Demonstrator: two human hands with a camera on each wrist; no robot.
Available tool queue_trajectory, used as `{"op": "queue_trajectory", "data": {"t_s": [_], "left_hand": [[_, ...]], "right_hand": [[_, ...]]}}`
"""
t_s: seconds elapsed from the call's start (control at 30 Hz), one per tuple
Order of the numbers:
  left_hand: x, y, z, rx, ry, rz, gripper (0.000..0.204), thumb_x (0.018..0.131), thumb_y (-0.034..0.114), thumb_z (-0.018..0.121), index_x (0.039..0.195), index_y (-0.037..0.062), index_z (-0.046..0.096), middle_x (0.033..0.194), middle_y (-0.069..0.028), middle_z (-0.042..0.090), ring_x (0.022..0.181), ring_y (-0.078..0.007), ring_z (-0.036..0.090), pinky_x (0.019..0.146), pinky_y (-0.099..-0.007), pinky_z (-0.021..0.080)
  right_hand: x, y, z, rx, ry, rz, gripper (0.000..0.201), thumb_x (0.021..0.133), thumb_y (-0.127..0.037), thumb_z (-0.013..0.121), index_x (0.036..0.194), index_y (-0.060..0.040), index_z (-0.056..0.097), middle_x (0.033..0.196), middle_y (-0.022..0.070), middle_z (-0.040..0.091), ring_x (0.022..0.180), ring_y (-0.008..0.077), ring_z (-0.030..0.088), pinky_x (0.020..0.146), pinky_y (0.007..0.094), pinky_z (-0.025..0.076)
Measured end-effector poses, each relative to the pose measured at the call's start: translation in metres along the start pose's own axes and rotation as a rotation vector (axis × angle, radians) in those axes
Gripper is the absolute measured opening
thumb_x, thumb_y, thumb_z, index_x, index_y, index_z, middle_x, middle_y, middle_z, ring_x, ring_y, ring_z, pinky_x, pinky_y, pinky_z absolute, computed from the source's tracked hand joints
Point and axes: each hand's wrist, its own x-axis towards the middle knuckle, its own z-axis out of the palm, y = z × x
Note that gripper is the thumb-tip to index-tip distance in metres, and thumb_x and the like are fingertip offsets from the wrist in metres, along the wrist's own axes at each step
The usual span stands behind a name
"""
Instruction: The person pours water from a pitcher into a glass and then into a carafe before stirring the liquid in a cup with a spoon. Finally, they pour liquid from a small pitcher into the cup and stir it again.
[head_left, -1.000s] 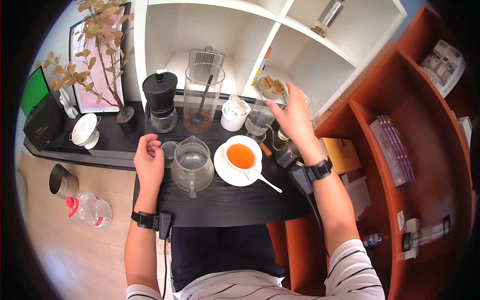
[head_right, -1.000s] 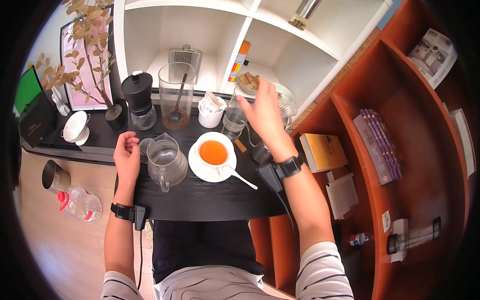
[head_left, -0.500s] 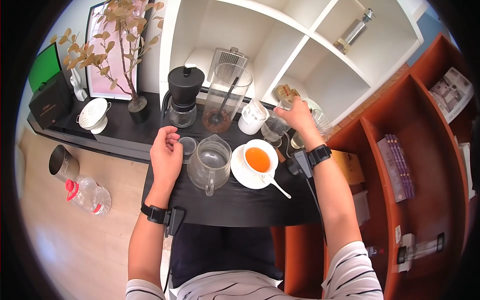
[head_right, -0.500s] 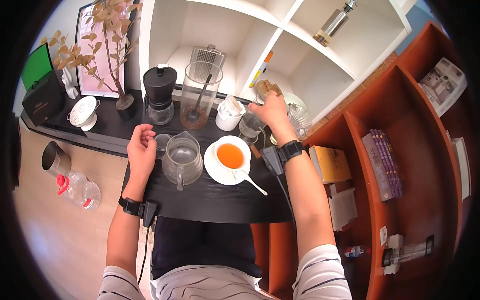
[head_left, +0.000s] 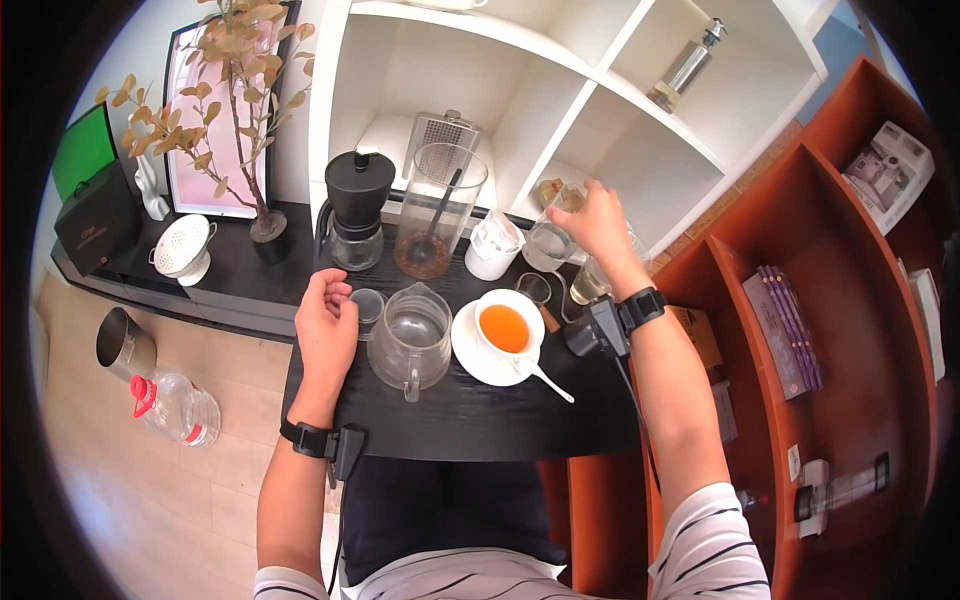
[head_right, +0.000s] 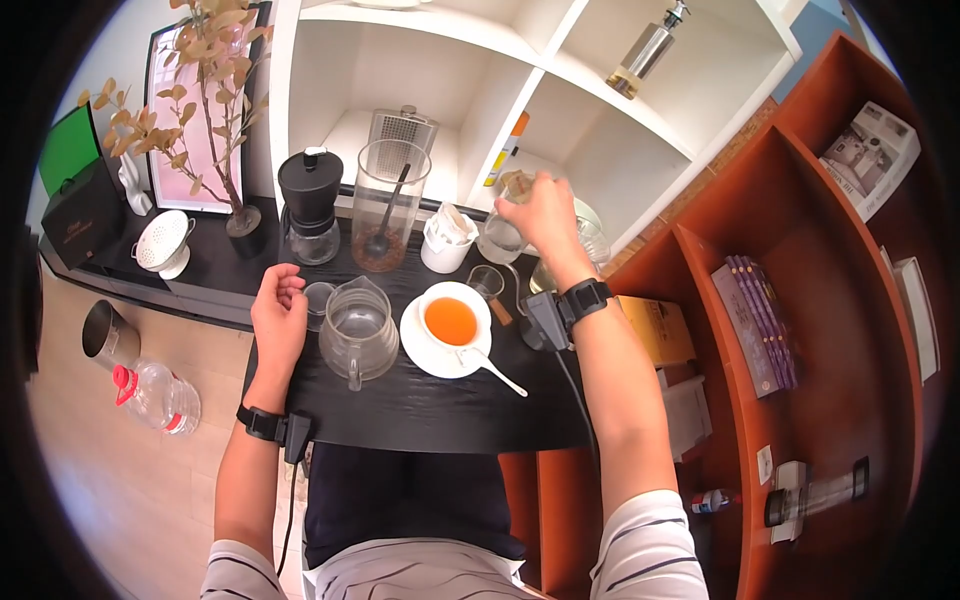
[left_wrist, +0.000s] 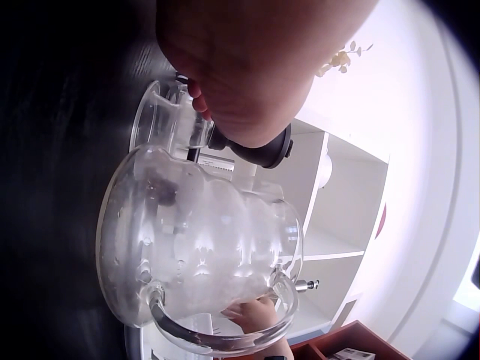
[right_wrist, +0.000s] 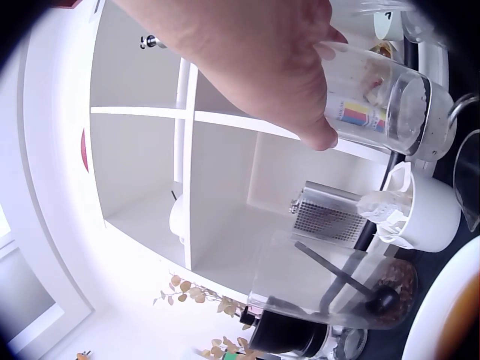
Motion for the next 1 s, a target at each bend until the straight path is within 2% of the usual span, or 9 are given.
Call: {"op": "queue_trajectory", "data": {"t_s": [0.13,0.17,0.23,0.33,0.5,0.6,0.7,0.87,1.0], "left_hand": [[0.001,-0.004,0.000,-0.007,0.000,0.010,0.033,0.089,-0.007,0.061,0.120,0.0014,0.067,0.098,-0.0070,0.072,0.080,-0.0114,0.063,0.072,-0.0266,0.053],[0.001,-0.004,0.001,-0.009,-0.006,0.011,0.033,0.089,-0.007,0.061,0.120,0.0014,0.067,0.098,-0.0070,0.072,0.080,-0.0114,0.063,0.072,-0.0266,0.053],[0.001,-0.005,0.001,-0.016,0.003,0.006,0.033,0.089,-0.007,0.061,0.121,0.0014,0.067,0.098,-0.0070,0.072,0.081,-0.0113,0.063,0.072,-0.0265,0.053],[0.001,-0.005,-0.001,-0.021,-0.010,0.009,0.033,0.090,-0.008,0.059,0.122,0.0015,0.067,0.099,-0.0049,0.070,0.084,-0.0092,0.061,0.074,-0.0246,0.051],[0.001,-0.004,-0.001,-0.008,-0.033,-0.018,0.033,0.092,-0.008,0.058,0.123,0.0013,0.066,0.101,-0.0034,0.069,0.087,-0.0075,0.060,0.077,-0.0228,0.049],[0.003,-0.011,-0.001,0.004,0.003,0.033,0.033,0.091,-0.006,0.061,0.122,0.0013,0.067,0.098,-0.0060,0.072,0.082,-0.0096,0.063,0.074,-0.0252,0.052],[0.004,-0.014,-0.001,0.014,0.005,0.037,0.032,0.091,-0.005,0.061,0.122,0.0011,0.067,0.098,-0.0060,0.072,0.082,-0.0095,0.063,0.074,-0.0249,0.052],[0.006,-0.016,-0.002,0.020,-0.011,0.020,0.034,0.092,-0.005,0.061,0.124,0.0017,0.067,0.102,-0.0059,0.073,0.085,-0.0103,0.064,0.078,-0.0259,0.054],[0.008,-0.015,-0.004,0.000,-0.024,0.042,0.034,0.092,-0.005,0.061,0.124,0.0016,0.067,0.105,-0.0063,0.073,0.087,-0.0105,0.063,0.079,-0.0257,0.054]], "right_hand": [[0.002,-0.009,-0.028,-0.003,0.020,-0.018,0.093,0.076,-0.047,0.089,0.140,0.0138,0.058,0.132,0.0360,0.064,0.129,0.0451,0.062,0.110,0.0485,0.051],[0.002,-0.009,-0.034,-0.005,0.022,-0.011,0.093,0.076,-0.047,0.089,0.140,0.0138,0.058,0.132,0.0360,0.064,0.129,0.0451,0.062,0.110,0.0485,0.051],[-0.001,-0.010,-0.045,0.005,0.097,-0.085,0.081,0.076,-0.041,0.090,0.129,0.0146,0.063,0.124,0.0377,0.065,0.117,0.0469,0.067,0.103,0.0485,0.056],[-0.011,-0.014,-0.071,0.046,0.048,-0.084,0.086,0.077,-0.043,0.090,0.137,0.0120,0.061,0.129,0.0349,0.064,0.121,0.0449,0.066,0.105,0.0471,0.055],[-0.053,-0.020,-0.116,0.082,0.042,-0.090,0.090,0.078,-0.044,0.090,0.145,0.0075,0.059,0.135,0.0308,0.065,0.126,0.0399,0.066,0.105,0.0455,0.055],[-0.088,-0.013,-0.134,0.243,-0.002,-0.087,0.089,0.077,-0.041,0.092,0.146,0.0041,0.059,0.132,0.0264,0.066,0.121,0.0326,0.067,0.100,0.0423,0.058],[-0.128,-0.007,-0.148,0.392,-0.084,-0.066,0.087,0.076,-0.040,0.094,0.145,0.0036,0.060,0.130,0.0247,0.067,0.119,0.0305,0.068,0.098,0.0423,0.058],[-0.191,-0.007,-0.147,0.351,-0.191,-0.199,0.080,0.077,-0.023,0.093,0.144,0.0024,0.059,0.122,0.0177,0.066,0.113,0.0309,0.068,0.096,0.0411,0.057],[-0.224,-0.003,-0.123,0.389,-0.299,-0.189,0.083,0.076,-0.022,0.093,0.146,0.0019,0.056,0.128,0.0201,0.062,0.112,0.0337,0.067,0.098,0.0423,0.056]]}}
